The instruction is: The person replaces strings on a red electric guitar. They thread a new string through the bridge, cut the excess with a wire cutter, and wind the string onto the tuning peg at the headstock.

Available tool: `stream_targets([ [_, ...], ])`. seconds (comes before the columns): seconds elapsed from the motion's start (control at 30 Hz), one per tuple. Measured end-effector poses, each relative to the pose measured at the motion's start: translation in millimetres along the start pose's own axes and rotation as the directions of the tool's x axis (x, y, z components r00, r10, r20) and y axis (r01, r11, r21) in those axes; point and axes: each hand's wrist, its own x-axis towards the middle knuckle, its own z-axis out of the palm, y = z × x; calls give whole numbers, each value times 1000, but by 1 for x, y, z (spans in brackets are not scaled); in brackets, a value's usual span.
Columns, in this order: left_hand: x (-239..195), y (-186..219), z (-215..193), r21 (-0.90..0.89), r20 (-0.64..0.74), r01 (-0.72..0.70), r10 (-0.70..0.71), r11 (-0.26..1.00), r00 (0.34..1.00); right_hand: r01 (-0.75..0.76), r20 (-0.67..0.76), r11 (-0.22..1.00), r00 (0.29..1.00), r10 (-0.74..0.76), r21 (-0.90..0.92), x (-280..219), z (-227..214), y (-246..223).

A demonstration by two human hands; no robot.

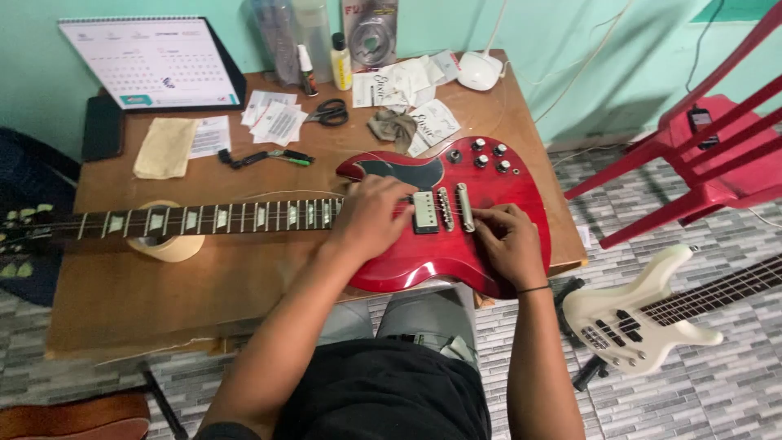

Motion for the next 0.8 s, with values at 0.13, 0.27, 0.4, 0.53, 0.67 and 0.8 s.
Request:
stream_targets([
  [0.13,21,5,32,175,17,-144,143,974,990,-6,1,1000,1000,6,24,-2,-7,-9],
  [0.27,30,-2,47,215,88,-142,126,966,988,-46,17,997,999,45,54,0,-9,-11],
  [0.4,31,-4,46,263,121,-165,137,951,983,-20,14,999,1000,19,36,1,-9,-6],
  [0.53,29,9,37,240,165,-157,119,958,979,-7,21,1000,1000,6,27,1,-8,-3],
  [0.67,30,9,38,328,155,-235,193,915,969,-3,13,1000,1000,3,17,0,-12,-5],
  [0.8,34,17,25,308,219,-279,217,910,951,5,3,1000,1000,-5,21,0,-13,-6],
])
